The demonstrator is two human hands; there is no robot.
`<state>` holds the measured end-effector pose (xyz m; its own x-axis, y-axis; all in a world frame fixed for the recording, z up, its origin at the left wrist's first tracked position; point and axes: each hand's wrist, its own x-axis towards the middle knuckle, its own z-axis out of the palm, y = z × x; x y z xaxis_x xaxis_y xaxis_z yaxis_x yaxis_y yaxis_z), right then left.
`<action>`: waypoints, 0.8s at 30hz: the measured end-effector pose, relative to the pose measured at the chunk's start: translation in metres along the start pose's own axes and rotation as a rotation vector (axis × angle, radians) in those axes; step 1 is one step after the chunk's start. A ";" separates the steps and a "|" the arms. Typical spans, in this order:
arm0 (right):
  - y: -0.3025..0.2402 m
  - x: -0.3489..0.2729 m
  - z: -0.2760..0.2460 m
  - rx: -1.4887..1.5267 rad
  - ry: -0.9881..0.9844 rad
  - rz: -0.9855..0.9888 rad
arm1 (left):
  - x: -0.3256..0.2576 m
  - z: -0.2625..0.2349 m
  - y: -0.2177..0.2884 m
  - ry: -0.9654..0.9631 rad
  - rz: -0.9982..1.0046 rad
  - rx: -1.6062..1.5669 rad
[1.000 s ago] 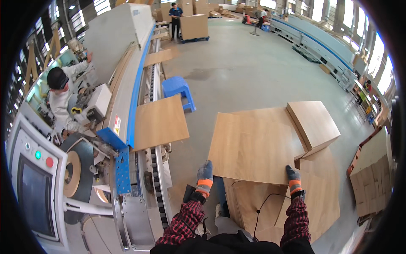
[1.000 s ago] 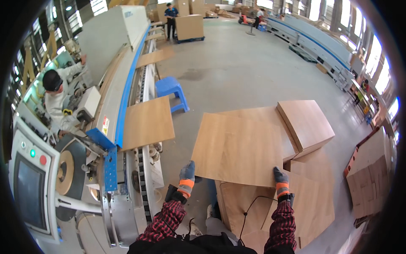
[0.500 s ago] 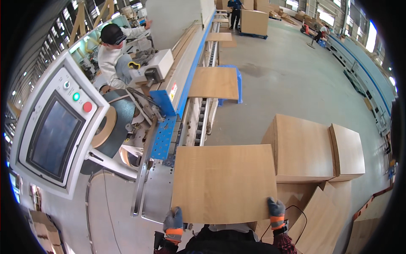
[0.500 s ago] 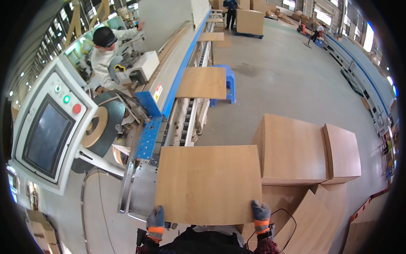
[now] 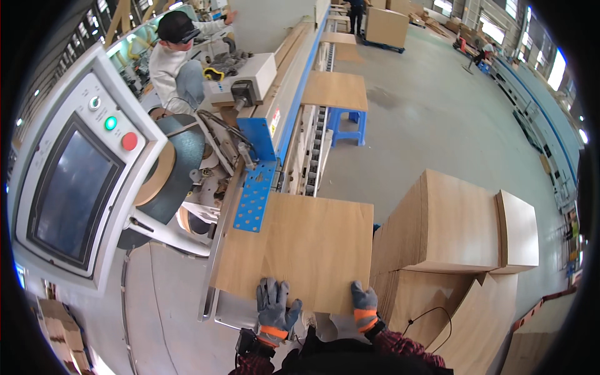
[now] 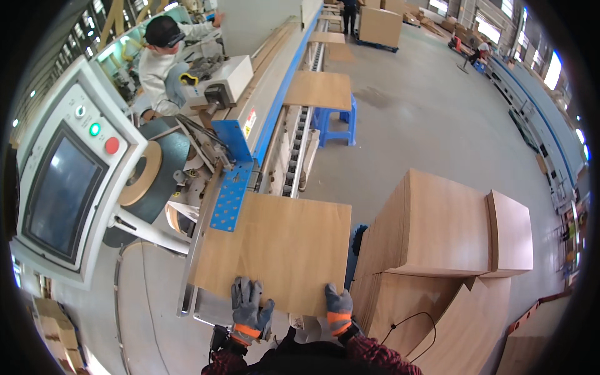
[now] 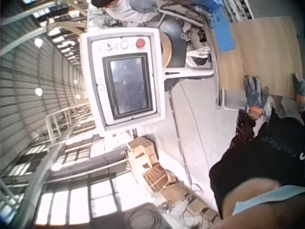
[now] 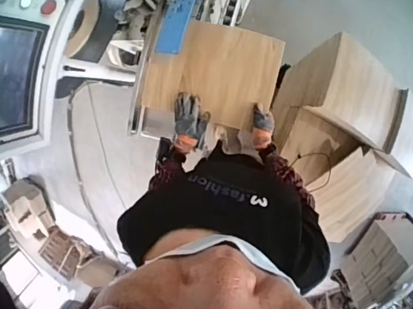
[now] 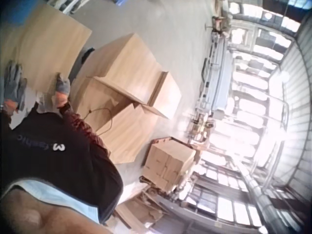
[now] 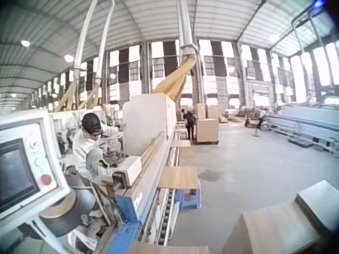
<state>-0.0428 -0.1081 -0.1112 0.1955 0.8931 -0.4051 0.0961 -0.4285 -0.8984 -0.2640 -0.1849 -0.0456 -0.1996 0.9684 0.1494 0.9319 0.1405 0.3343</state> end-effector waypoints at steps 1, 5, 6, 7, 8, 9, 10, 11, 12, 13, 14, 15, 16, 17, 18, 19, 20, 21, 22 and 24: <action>-0.003 0.011 0.002 -0.003 0.002 0.008 | 0.009 0.002 -0.003 -0.008 0.017 -0.004; 0.004 0.038 0.010 0.133 0.021 0.010 | 0.036 0.008 -0.005 0.001 0.050 0.033; -0.001 0.039 0.013 0.150 0.025 0.013 | 0.038 0.011 -0.006 0.010 0.053 0.049; -0.002 0.041 0.015 0.137 0.030 0.019 | 0.041 0.013 -0.008 0.020 0.056 0.064; -0.003 0.043 0.017 0.125 0.036 0.025 | 0.046 0.013 -0.010 0.024 0.053 0.063; -0.004 0.044 0.016 0.110 0.044 0.034 | 0.049 0.015 -0.010 0.023 0.050 0.060; -0.005 0.046 0.017 0.106 0.032 0.050 | 0.052 0.017 -0.009 0.021 0.049 0.058; -0.008 0.047 0.017 0.104 0.023 0.068 | 0.054 0.019 -0.010 0.019 0.025 0.061; -0.014 0.049 0.015 0.105 0.025 0.083 | 0.058 0.020 -0.008 0.015 0.012 0.059; -0.026 0.046 0.013 0.057 0.026 0.056 | 0.063 0.023 -0.005 0.012 0.014 0.046; -0.039 0.044 0.016 0.010 0.031 0.033 | 0.066 0.023 -0.008 0.010 0.041 0.074; -0.053 0.046 0.015 -0.009 0.017 0.029 | 0.071 0.027 -0.009 0.021 0.037 0.066; -0.027 0.068 0.013 -0.140 0.020 0.039 | 0.080 0.031 -0.007 0.033 0.050 0.056; -0.021 0.086 0.017 -0.290 0.052 0.061 | 0.088 0.039 -0.009 0.047 0.046 0.080; -0.031 0.094 0.023 -0.228 0.044 0.075 | 0.096 0.046 -0.012 0.062 0.035 0.107; -0.059 0.096 0.027 -0.313 0.024 0.103 | 0.105 0.049 -0.015 0.085 0.051 0.129; -0.084 0.098 0.026 -0.304 -0.027 0.156 | 0.116 0.054 -0.020 0.104 0.075 0.135; -0.058 0.125 0.028 -0.284 0.024 0.137 | 0.129 0.064 -0.017 0.119 0.122 0.126; -0.082 0.126 0.030 -0.293 0.020 0.130 | 0.140 0.067 -0.021 0.140 0.125 0.147; -0.093 0.139 0.020 -0.302 -0.027 0.068 | 0.164 0.068 -0.010 0.133 0.150 0.177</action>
<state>-0.0440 0.0591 -0.0872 0.1859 0.8624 -0.4709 0.3704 -0.5054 -0.7793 -0.2851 -0.0129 -0.0880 -0.0819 0.9472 0.3102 0.9903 0.0422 0.1326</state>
